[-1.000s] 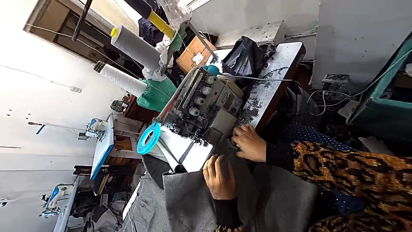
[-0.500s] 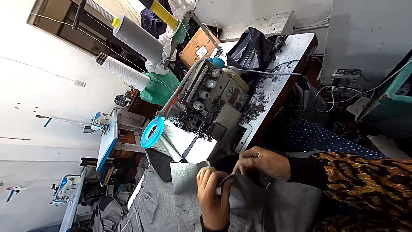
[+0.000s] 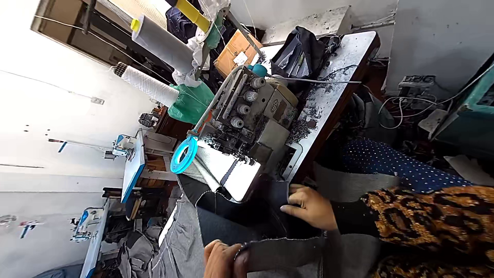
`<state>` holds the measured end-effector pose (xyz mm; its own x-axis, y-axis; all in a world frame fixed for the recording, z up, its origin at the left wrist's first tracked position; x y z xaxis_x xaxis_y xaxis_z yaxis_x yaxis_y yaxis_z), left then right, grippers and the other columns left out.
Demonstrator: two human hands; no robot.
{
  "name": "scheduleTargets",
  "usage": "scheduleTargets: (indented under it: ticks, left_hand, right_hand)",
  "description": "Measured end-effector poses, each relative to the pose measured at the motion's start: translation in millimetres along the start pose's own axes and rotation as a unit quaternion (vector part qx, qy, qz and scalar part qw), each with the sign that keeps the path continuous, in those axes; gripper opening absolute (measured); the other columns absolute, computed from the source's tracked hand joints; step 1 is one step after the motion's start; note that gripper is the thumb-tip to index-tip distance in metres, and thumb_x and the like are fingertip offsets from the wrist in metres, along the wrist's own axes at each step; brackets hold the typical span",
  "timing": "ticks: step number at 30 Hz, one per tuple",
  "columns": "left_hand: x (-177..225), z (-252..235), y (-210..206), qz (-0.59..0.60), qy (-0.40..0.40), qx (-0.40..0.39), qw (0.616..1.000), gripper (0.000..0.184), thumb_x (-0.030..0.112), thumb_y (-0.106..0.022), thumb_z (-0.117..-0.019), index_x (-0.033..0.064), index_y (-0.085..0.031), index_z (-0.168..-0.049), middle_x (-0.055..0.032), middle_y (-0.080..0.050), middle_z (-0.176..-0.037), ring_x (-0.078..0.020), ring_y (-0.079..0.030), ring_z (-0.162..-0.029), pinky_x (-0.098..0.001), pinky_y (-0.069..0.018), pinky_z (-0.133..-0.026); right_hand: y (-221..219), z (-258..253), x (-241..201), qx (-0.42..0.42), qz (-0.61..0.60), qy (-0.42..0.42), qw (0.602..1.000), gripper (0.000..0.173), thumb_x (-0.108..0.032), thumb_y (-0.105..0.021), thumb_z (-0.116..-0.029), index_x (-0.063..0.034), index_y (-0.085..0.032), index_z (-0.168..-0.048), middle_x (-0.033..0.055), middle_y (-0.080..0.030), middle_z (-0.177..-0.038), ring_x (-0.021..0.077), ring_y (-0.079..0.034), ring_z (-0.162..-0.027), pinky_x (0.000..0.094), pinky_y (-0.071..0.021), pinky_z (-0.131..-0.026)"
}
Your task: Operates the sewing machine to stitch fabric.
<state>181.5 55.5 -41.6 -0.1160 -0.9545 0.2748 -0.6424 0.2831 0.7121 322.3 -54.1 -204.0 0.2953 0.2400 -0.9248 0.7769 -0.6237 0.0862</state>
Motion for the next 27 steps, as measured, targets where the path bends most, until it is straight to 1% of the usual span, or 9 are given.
scheduleTargets:
  ticks: [3,6,9,11,13,16,20,25,27]
  left_hand:
    - [2,-14,12,-0.048,0.025,0.011,0.998,0.023,0.029,-0.058,-0.1039,0.0111,-0.069,-0.094,0.0069,-0.066,-0.078,0.004,-0.06,-0.076,-0.0158,-0.0473,-0.082]
    - [-16,-16,9,-0.041,0.046,0.03,0.998,0.02,0.022,-0.068,-0.0937,0.0048,-0.073,-0.086,0.0009,-0.068,-0.084,0.0006,-0.063,-0.085,-0.0133,-0.0508,-0.08]
    - [-27,-5,9,0.029,0.081,0.0,0.996,0.022,0.03,-0.067,-0.0969,0.011,-0.067,-0.086,0.0004,-0.069,-0.117,-0.0048,-0.061,-0.12,-0.021,-0.0513,-0.101]
    - [-31,3,15,0.08,0.09,-0.022,0.993,0.023,0.032,-0.064,-0.0999,0.0125,-0.061,-0.088,-0.0025,-0.071,-0.124,-0.0125,-0.061,-0.127,-0.03,-0.0518,-0.106]
    - [-32,10,29,0.112,0.099,-0.02,0.989,0.018,0.032,-0.066,-0.0991,0.016,-0.063,-0.091,0.0013,-0.074,-0.113,-0.0114,-0.068,-0.115,-0.0296,-0.057,-0.098]
    - [-25,24,65,0.11,0.114,0.024,0.987,0.008,0.028,-0.073,-0.0937,0.0218,-0.068,-0.092,0.0125,-0.071,-0.095,0.0001,-0.068,-0.096,-0.0185,-0.0572,-0.085]
    - [-6,61,106,0.076,0.164,0.11,0.977,0.01,0.017,-0.082,-0.0829,0.0203,-0.074,-0.089,0.0117,-0.072,-0.085,0.0012,-0.068,-0.083,-0.0163,-0.0581,-0.076]
    - [17,102,131,-0.013,0.264,0.103,0.959,0.013,0.014,-0.083,-0.0789,0.0117,-0.07,-0.079,0.0012,-0.076,-0.092,-0.0059,-0.071,-0.091,-0.0222,-0.0588,-0.081]
    - [17,104,127,-0.008,0.279,0.122,0.952,0.012,0.007,-0.082,-0.0767,0.0097,-0.071,-0.081,0.0029,-0.075,-0.086,-0.0038,-0.072,-0.083,-0.0203,-0.0607,-0.076]
  right_hand:
    - [-14,-18,-53,0.017,-0.052,0.152,0.987,0.03,-0.016,-0.057,-0.1016,0.0061,-0.071,-0.087,0.0209,-0.07,-0.093,0.0321,-0.066,-0.095,0.0407,-0.0515,-0.089]
    - [-25,-25,-82,-0.035,-0.118,0.182,0.976,0.027,-0.01,-0.052,-0.1036,0.0082,-0.07,-0.099,0.0212,-0.07,-0.1,0.025,-0.068,-0.1,0.0322,-0.0525,-0.093]
    - [-34,-28,-87,-0.097,-0.129,0.184,0.97,0.027,-0.011,-0.049,-0.1048,0.0087,-0.068,-0.103,0.021,-0.068,-0.096,0.0224,-0.067,-0.091,0.0301,-0.053,-0.085]
    - [-38,-30,-89,-0.137,-0.118,0.184,0.966,0.026,-0.01,-0.049,-0.1046,0.0081,-0.067,-0.102,0.0198,-0.066,-0.09,0.0221,-0.065,-0.085,0.0306,-0.052,-0.079]
    - [-46,-32,-92,-0.17,-0.106,0.157,0.967,0.026,-0.012,-0.048,-0.1046,0.0055,-0.065,-0.096,0.0168,-0.063,-0.082,0.0201,-0.061,-0.076,0.0318,-0.0493,-0.07]
    - [-62,-37,-103,-0.202,-0.111,0.059,0.971,0.027,-0.016,-0.051,-0.1029,0.0041,-0.067,-0.094,0.0141,-0.063,-0.077,0.0183,-0.061,-0.072,0.0352,-0.0484,-0.067]
    - [-98,-35,-121,-0.226,-0.179,0.002,0.958,0.014,-0.016,-0.062,-0.0967,-0.0069,-0.057,-0.088,-0.0049,-0.045,-0.067,0.0,-0.041,-0.059,0.0181,-0.0343,-0.055]
    - [-137,-9,-129,-0.252,-0.193,0.093,0.944,0.007,-0.006,-0.06,-0.093,-0.0009,-0.062,-0.097,0.0056,-0.059,-0.073,0.0081,-0.054,-0.063,0.0236,-0.0449,-0.058]
    - [-138,-5,-126,-0.236,-0.182,0.111,0.948,0.007,-0.003,-0.059,-0.0913,-0.0005,-0.062,-0.097,0.0072,-0.062,-0.073,0.0097,-0.057,-0.063,0.0243,-0.0465,-0.058]
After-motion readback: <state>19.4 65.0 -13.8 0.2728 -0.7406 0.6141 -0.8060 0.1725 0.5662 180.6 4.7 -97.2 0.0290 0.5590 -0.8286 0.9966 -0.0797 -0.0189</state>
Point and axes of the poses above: each hand's wrist, its own z-axis away from the middle knuckle, its own y-axis out of the back of the hand, x = y × z, the point moved 2 cm from there along -z, towards the middle knuckle
